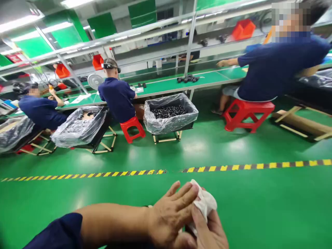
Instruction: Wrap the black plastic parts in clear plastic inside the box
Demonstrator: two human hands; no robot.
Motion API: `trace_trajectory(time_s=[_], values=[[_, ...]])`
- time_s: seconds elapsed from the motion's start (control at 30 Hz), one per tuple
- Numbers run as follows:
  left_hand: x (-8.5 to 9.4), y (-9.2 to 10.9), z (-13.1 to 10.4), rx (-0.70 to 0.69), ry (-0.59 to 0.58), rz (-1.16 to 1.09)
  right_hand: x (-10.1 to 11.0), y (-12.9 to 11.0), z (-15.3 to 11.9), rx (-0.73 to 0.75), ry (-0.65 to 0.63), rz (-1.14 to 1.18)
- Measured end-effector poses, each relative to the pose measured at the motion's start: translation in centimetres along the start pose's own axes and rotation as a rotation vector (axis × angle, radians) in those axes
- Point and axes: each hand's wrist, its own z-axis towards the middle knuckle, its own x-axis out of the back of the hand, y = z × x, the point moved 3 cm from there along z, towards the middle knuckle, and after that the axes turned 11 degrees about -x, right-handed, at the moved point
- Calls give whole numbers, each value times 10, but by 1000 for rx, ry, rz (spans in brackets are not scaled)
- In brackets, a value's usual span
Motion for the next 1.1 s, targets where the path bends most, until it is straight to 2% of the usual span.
trace_trajectory(time_s=[0.07,0.17,0.2,0.23,0.33,0.5,0.67,0.73,0.8,0.87,0.93,1.0,1.1], values=[[9,-4,-8,86,183,-136,-10,-6,15,9,86,110],[24,-18,-22,412,642,-363,-29,-12,29,32,51,216],[25,-24,-24,530,732,-479,-34,-13,32,34,40,237],[25,-29,-23,623,760,-616,-37,-14,34,31,39,252],[19,-35,-15,753,680,-913,-38,-15,35,4,56,266],[13,-35,-14,878,701,-927,-20,-13,32,-86,16,216],[5,-36,-7,903,615,-980,10,-14,29,-99,28,107],[2,-33,0,915,593,-1015,24,-16,22,18,73,48],[-3,-25,8,967,525,-1139,38,-20,10,249,152,-71],[-12,-14,18,1031,387,-1287,51,-25,-6,501,204,-247],[-22,-3,27,1062,249,-1339,64,-26,-22,686,190,-397],[-34,4,35,1058,211,-1288,78,-24,-36,769,147,-435],[-55,12,48,1016,220,-1179,98,-18,-52,671,102,-268]])
